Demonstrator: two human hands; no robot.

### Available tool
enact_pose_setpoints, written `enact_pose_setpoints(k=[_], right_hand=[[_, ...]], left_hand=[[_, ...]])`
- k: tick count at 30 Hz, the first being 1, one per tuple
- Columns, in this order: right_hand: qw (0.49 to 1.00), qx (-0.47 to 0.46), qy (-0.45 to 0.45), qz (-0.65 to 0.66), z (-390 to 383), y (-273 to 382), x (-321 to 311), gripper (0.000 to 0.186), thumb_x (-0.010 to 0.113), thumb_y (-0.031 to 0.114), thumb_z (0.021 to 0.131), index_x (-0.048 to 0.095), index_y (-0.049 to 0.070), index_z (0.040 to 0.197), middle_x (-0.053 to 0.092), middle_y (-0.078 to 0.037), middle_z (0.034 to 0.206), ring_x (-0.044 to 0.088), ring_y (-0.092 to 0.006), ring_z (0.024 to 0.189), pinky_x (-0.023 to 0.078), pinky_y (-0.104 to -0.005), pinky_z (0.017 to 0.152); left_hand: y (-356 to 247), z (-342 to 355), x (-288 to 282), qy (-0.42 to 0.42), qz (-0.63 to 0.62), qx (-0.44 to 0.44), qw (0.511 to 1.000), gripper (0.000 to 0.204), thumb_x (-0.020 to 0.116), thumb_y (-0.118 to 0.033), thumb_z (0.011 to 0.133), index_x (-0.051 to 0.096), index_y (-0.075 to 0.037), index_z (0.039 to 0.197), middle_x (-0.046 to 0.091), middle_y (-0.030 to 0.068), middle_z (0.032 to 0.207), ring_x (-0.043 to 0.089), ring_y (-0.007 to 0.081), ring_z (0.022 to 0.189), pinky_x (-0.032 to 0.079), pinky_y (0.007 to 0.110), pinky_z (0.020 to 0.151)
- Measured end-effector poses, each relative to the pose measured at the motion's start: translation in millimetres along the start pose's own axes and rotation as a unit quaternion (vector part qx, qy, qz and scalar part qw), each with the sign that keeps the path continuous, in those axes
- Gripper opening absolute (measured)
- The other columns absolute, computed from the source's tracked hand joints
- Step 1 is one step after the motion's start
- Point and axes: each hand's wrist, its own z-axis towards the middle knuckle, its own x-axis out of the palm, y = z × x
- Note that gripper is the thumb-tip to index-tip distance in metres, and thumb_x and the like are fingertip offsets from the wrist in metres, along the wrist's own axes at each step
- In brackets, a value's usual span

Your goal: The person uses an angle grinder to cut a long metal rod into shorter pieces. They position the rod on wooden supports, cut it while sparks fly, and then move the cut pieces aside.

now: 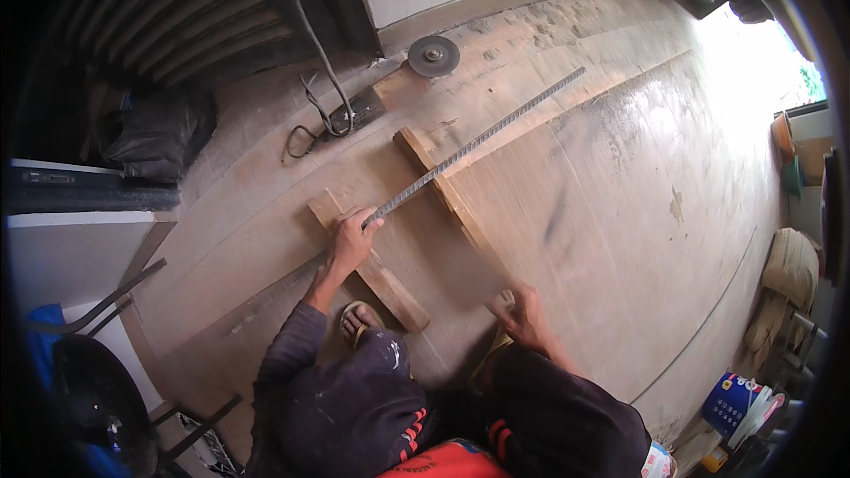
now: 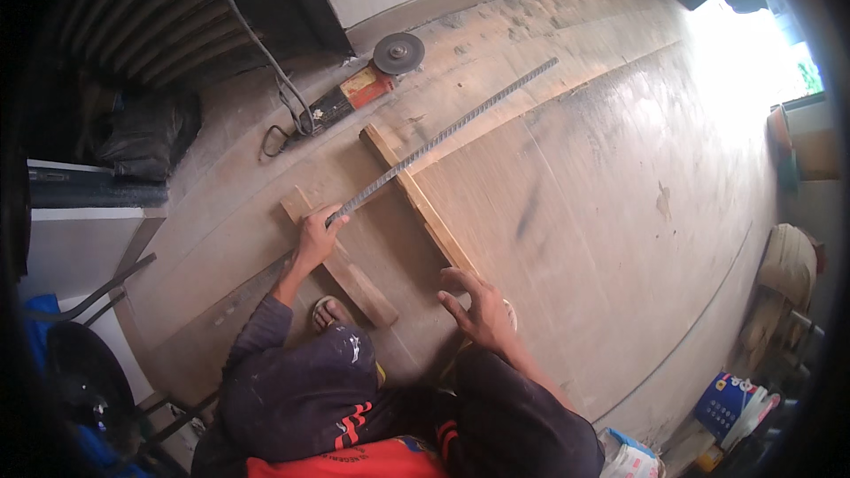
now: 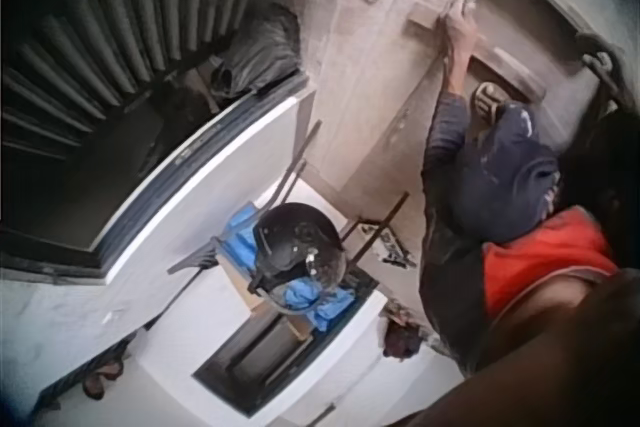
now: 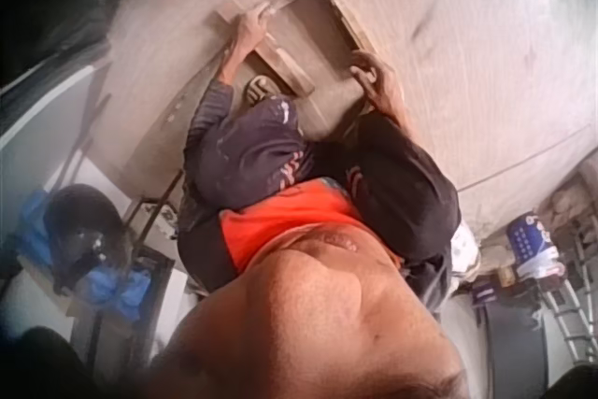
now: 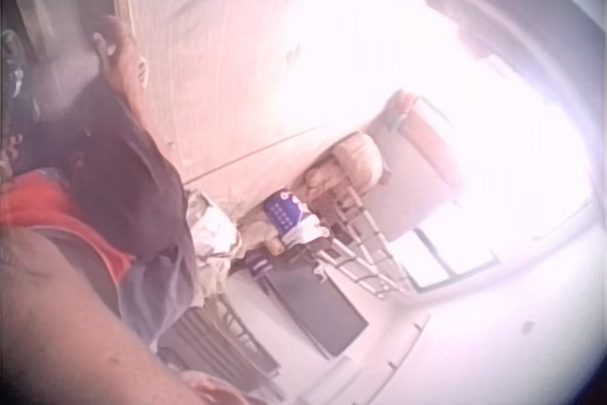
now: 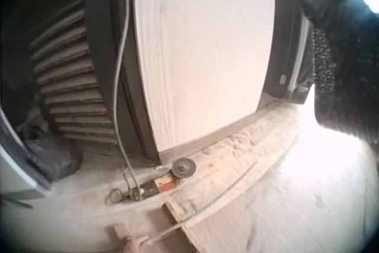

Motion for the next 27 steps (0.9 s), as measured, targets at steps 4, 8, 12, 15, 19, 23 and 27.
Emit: enact_pose_setpoints(k=[4, 8, 12, 15, 19, 23, 27], right_hand=[[1.000, 0.011, -0.001, -0.010, -8, -7, -3, 0.034, 0.064, 0.026, 0.091, 0.060, 0.007, 0.119, 0.068, -0.013, 0.107, 0.065, -0.0296, 0.103, 0.050, -0.0387, 0.089], [1.000, 0.007, -0.009, 0.007, -11, -7, -6, 0.034, 0.064, 0.026, 0.091, 0.060, 0.007, 0.119, 0.068, -0.012, 0.107, 0.065, -0.0291, 0.103, 0.051, -0.0382, 0.088], [1.000, 0.023, -0.006, 0.012, -9, -6, -8, 0.034, 0.065, 0.024, 0.091, 0.060, 0.004, 0.118, 0.068, -0.014, 0.107, 0.065, -0.0293, 0.101, 0.050, -0.0380, 0.088], [0.999, 0.003, -0.022, 0.038, -6, -15, -9, 0.034, 0.067, 0.021, 0.089, 0.060, 0.001, 0.116, 0.068, -0.015, 0.106, 0.065, -0.0296, 0.101, 0.050, -0.0382, 0.088], [0.996, -0.062, -0.071, 0.003, 12, -38, -20, 0.033, 0.068, 0.019, 0.088, 0.061, -0.001, 0.114, 0.067, -0.017, 0.105, 0.065, -0.0297, 0.101, 0.049, -0.0385, 0.089], [0.989, -0.063, -0.121, -0.053, 45, -22, -56, 0.032, 0.070, 0.016, 0.086, 0.062, 0.001, 0.113, 0.067, -0.016, 0.105, 0.065, -0.0279, 0.100, 0.050, -0.0371, 0.088], [0.965, -0.131, -0.186, -0.128, 81, 13, -101, 0.031, 0.069, 0.014, 0.086, 0.061, 0.002, 0.113, 0.066, -0.018, 0.107, 0.064, -0.0310, 0.103, 0.049, -0.0391, 0.089]], left_hand=[[-11, -6, 6, -0.037, -0.027, -0.015, 0.999, 0.018, 0.068, -0.012, 0.085, 0.060, 0.001, 0.095, 0.063, 0.0188, 0.090, 0.061, 0.0381, 0.085, 0.048, 0.044, 0.072], [-5, -10, 16, -0.076, 0.021, 0.012, 0.997, 0.017, 0.070, -0.008, 0.082, 0.060, 0.000, 0.094, 0.060, 0.0173, 0.090, 0.059, 0.0373, 0.083, 0.047, 0.044, 0.072], [-6, -20, 30, -0.135, 0.055, 0.034, 0.989, 0.023, 0.075, -0.009, 0.076, 0.057, 0.000, 0.086, 0.058, 0.0163, 0.088, 0.059, 0.0371, 0.080, 0.046, 0.045, 0.071], [-7, -20, 36, -0.131, 0.055, 0.029, 0.989, 0.026, 0.076, -0.009, 0.075, 0.053, 0.000, 0.087, 0.057, 0.0163, 0.088, 0.058, 0.0381, 0.081, 0.045, 0.046, 0.072], [-13, -15, 29, -0.008, 0.082, 0.043, 0.996, 0.031, 0.068, -0.025, 0.085, 0.050, -0.001, 0.087, 0.057, 0.0168, 0.081, 0.057, 0.0388, 0.079, 0.044, 0.046, 0.073], [-5, -8, 20, 0.062, 0.134, 0.089, 0.985, 0.040, 0.053, -0.042, 0.095, 0.050, -0.004, 0.084, 0.058, 0.0160, 0.065, 0.057, 0.0401, 0.066, 0.044, 0.047, 0.071], [6, 0, 32, 0.027, 0.181, 0.115, 0.976, 0.037, 0.049, -0.038, 0.098, 0.049, -0.005, 0.081, 0.056, 0.0162, 0.058, 0.055, 0.0405, 0.058, 0.044, 0.046, 0.067]])
